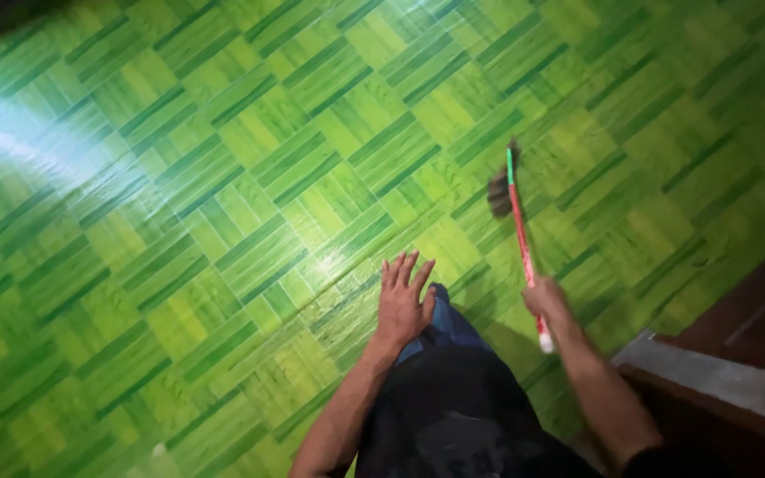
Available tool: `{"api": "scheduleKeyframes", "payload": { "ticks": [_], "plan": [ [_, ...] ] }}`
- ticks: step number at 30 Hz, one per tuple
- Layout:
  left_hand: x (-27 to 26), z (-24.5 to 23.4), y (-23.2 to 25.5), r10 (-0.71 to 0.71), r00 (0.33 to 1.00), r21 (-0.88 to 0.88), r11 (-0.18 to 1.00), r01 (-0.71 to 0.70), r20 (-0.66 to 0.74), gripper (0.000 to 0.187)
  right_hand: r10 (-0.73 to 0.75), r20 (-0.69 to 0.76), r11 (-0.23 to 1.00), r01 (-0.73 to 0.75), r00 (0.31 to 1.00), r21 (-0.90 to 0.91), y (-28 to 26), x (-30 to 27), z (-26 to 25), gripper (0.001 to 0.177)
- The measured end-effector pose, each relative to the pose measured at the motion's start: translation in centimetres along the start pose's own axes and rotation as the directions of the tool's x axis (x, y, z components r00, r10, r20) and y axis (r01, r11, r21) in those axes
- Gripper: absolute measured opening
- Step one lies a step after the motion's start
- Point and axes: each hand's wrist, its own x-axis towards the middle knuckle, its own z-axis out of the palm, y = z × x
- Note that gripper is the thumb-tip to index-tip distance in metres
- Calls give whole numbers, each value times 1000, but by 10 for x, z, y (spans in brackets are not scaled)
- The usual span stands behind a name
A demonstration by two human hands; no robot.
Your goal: The person sweeps the floor using a broom, moving dust and debris across a tiled surface.
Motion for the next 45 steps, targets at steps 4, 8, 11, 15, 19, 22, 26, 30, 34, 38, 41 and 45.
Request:
{"api": "scheduleKeyframes", "payload": {
  "ticks": [4, 8, 11, 15, 19, 22, 26, 30, 34, 38, 41, 45],
  "plan": [
    [31, 14, -1, 11, 1000, -7, 1000, -11, 16, 52, -288, -51, 955, 283, 956, -83, 8, -35, 9, 38],
    [61, 30, 3, 45, 997, -15, 999, -44, 58, 55, -234, 329, 951, 146, 915, 271, 2, -68, 14, 56],
    [81, 40, 6, 76, 995, -24, 997, -74, 66, 56, -417, 486, 908, 337, 768, 247, -30, -50, 44, 58],
    [104, 50, 7, 93, 992, -26, 995, -91, 86, 55, -377, 654, 924, 318, 655, 214, -78, -5, 91, 35],
    [113, 50, 6, 69, 995, 10, 997, -70, 67, 54, -753, 556, 656, 474, 352, 588, -117, 47, 94, 25],
    [122, 51, 3, 45, 998, 36, 998, -46, 40, 54, -545, 595, 731, 682, 591, -7, -149, 72, 73, 27],
    [128, 49, -2, 10, 994, 35, 999, -14, 108, 54, -293, 302, 953, 254, 907, 164, -152, 107, 35, 23],
    [145, 51, -6, 71, 989, 7, 997, -72, 128, 55, 28, 169, 993, -46, 985, 105, -151, 141, -11, 22],
    [170, 51, -15, 133, 973, -26, 991, -131, 187, 55, 71, 105, 978, -90, 992, 187, -116, 146, -52, 30],
    [198, 47, -28, 197, 948, -80, 980, -183, 250, 56, -89, -200, 993, 71, 976, -97, -103, 127, -42, 38],
    [217, 43, -38, 245, 917, -116, 969, -219, 315, 56, 13, -178, 999, -7, 984, 36, -91, 87, -19, 42],
    [244, 41, -42, 347, 867, -184, 936, -299, 357, 55, 153, 147, 892, -201, 977, 404, -89, -4, 1, 52]
  ]
}}
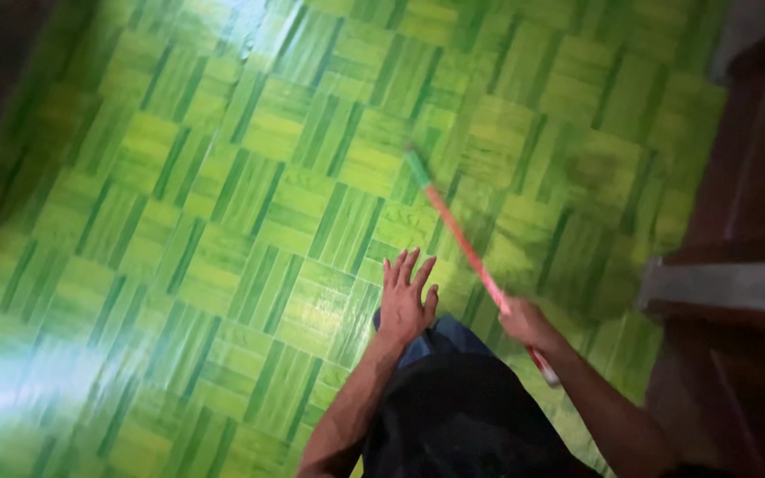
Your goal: The person sweeps the floor using a broom, moving dust and debris across a tiled surface.
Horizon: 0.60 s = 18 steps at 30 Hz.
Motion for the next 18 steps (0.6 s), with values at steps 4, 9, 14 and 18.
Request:
{"api": "scheduleKeyframes", "payload": {
  "ticks": [4, 9, 14, 18],
  "plan": [
    [20, -10, -10, 105, 994, -12, 994, -105, 43, 55, 18, 179, 998, -28, 984, 52, 13, -70, 14, 55],
    [23, -20, -21, 180, 978, -51, 983, -175, 108, 57, 86, 278, 992, -57, 957, -112, 46, -59, 30, 48],
    [17, -29, -32, 223, 964, -68, 974, -216, 144, 55, 123, 0, 974, -121, 992, -194, 48, -17, 27, 38],
    [16, -35, -36, 247, 949, -83, 969, -235, 197, 56, 114, -147, 984, -133, 983, -123, 6, 21, 33, 33]
  ]
}}
